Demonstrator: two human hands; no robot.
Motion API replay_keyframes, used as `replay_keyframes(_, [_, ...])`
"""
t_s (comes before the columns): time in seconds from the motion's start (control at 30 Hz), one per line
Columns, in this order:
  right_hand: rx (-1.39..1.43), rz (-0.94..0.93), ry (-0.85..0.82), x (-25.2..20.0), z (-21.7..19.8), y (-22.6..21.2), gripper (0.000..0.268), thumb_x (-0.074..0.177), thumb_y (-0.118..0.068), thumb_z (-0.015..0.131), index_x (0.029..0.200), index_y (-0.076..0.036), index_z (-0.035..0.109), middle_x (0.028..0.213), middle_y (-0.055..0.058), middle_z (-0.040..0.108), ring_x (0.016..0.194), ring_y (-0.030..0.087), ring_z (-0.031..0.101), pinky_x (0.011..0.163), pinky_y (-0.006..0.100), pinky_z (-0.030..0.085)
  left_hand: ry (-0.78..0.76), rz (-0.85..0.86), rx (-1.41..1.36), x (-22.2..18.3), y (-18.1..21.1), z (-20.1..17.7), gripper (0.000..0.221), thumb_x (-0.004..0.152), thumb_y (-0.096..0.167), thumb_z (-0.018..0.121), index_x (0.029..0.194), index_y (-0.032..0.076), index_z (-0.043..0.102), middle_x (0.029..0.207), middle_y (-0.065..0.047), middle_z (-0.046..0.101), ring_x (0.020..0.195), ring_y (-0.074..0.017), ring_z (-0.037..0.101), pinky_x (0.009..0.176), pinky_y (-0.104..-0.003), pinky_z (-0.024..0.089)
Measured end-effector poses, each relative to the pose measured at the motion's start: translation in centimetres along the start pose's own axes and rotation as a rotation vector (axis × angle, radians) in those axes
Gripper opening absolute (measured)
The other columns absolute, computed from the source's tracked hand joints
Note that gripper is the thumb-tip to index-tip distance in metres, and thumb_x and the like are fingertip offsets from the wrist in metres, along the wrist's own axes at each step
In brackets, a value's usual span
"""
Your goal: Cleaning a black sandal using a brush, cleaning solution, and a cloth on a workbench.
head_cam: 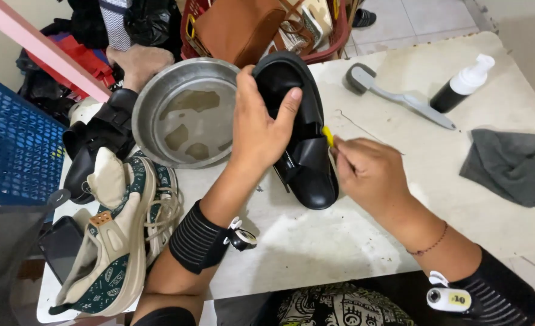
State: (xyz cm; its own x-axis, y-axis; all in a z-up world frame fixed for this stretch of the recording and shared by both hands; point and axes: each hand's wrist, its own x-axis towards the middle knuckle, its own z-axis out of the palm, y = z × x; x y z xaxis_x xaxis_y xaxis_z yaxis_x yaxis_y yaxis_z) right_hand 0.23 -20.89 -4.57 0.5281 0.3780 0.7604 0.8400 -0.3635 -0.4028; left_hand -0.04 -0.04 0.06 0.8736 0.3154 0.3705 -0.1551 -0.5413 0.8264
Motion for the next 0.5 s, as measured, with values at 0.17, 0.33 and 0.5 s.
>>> replay_keyframes(0.17, [-0.016, 0.106, -0.198, -2.4, -1.8, -1.9, 0.008, 0.096, 0.004, 0.067, 0.094, 0.004, 0.075, 0.077, 0.01, 0.073, 0.066, 0.021, 0.068, 0.056, 0.031, 0.055, 0.001, 0.065, 0.02, -0.4, 0.9, -0.1, 0.063, 0.097, 0.047, 0.058, 0.134, 0.002, 0.036, 0.126, -0.015, 0.056, 0.118, -0.0306, 0.059, 0.099, -0.042, 0.048])
replay_keyframes(0.33, [-0.053, 0.131, -0.232, -5.5, -2.5, -2.1, 0.014, 0.094, 0.004, 0.068, 0.107, 0.006, 0.075, 0.084, 0.011, 0.075, 0.068, 0.021, 0.069, 0.057, 0.031, 0.057, -0.012, 0.065, 0.017, -0.6, 1.4, 0.0, 0.061, 0.097, 0.048, 0.057, 0.133, 0.004, 0.036, 0.127, -0.013, 0.056, 0.12, -0.0292, 0.058, 0.102, -0.042, 0.047])
replay_keyframes(0.5, [-0.083, 0.116, -0.261, -8.5, -3.0, -1.5, 0.017, 0.094, 0.003, 0.068, 0.11, 0.005, 0.074, 0.083, 0.009, 0.073, 0.068, 0.021, 0.067, 0.057, 0.032, 0.057, -0.007, 0.083, 0.053, -0.6, 1.0, 0.2, 0.059, 0.098, 0.044, 0.059, 0.133, 0.004, 0.035, 0.128, -0.013, 0.055, 0.12, -0.0297, 0.057, 0.102, -0.041, 0.047])
